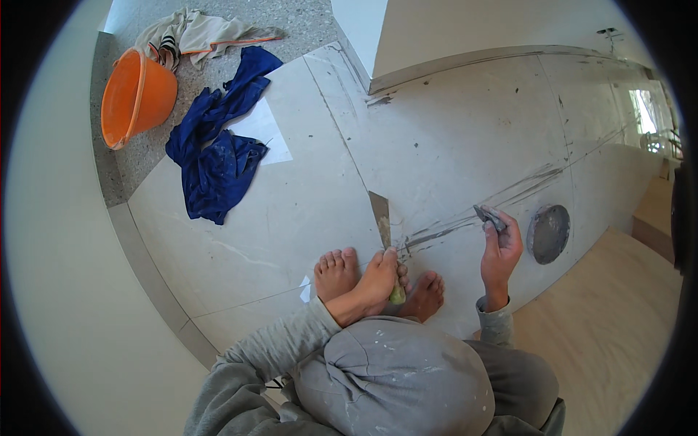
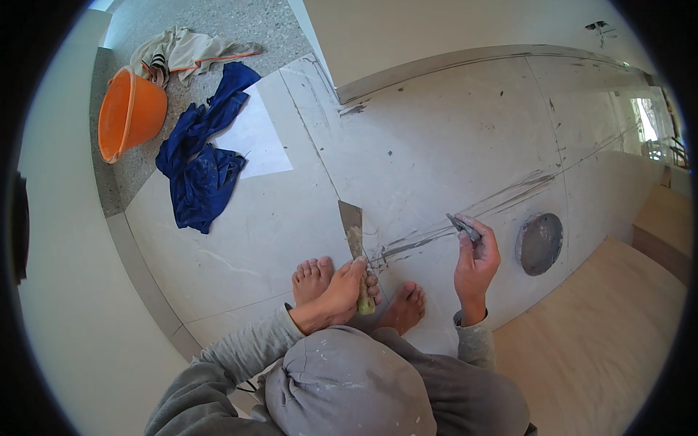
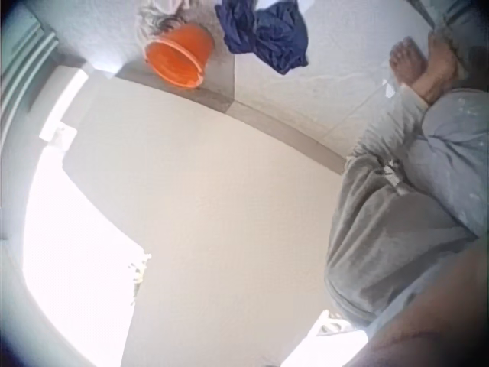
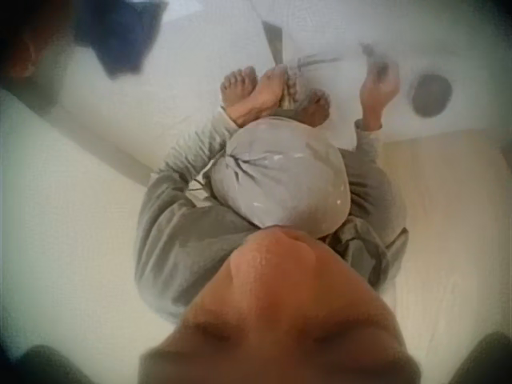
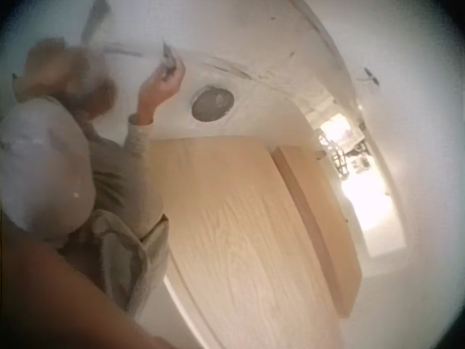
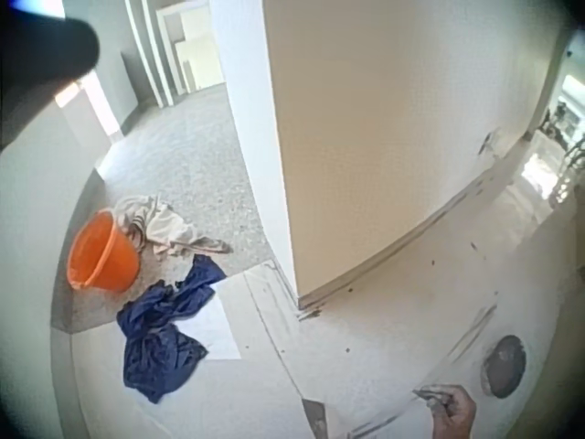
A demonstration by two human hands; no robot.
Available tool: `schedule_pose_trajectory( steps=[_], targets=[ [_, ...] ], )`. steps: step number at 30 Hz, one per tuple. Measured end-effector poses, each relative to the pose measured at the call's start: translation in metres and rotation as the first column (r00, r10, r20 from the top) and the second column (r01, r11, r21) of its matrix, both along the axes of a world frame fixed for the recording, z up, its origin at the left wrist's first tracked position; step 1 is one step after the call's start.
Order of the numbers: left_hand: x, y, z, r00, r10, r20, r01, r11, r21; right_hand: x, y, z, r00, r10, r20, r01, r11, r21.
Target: The person applies a grey sealant material to the joints between floor tiles and along the base of a wall. The person uses a metal putty knife and their fingers to spread and smooth the material into the gaps.
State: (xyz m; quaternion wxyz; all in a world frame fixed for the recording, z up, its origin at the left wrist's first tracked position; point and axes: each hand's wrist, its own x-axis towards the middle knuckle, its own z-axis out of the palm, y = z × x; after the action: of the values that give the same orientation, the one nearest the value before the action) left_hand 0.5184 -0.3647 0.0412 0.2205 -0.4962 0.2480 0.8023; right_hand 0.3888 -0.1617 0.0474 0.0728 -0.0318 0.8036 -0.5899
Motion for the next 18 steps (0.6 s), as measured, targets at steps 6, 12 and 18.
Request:
schedule_pose_trajectory(
  steps=[6, 12, 18],
  targets=[
    [0.002, -0.008, 0.006, 0.999, -0.045, -0.024, 0.044, 0.998, -0.038, -0.003, 0.001, 0.000, 0.998, -0.048, -0.031, 0.047, 0.999, -0.025],
    [0.007, -0.003, -0.016, 0.991, 0.073, -0.116, -0.081, 0.994, -0.073, -0.002, -0.006, -0.001, 0.999, -0.045, -0.025, 0.044, 0.997, -0.060],
    [0.009, -0.007, -0.017, 0.999, -0.029, -0.044, 0.025, 0.996, -0.086, -0.002, -0.003, -0.006, 0.998, -0.048, -0.027, 0.046, 0.997, -0.065]
  ],
)
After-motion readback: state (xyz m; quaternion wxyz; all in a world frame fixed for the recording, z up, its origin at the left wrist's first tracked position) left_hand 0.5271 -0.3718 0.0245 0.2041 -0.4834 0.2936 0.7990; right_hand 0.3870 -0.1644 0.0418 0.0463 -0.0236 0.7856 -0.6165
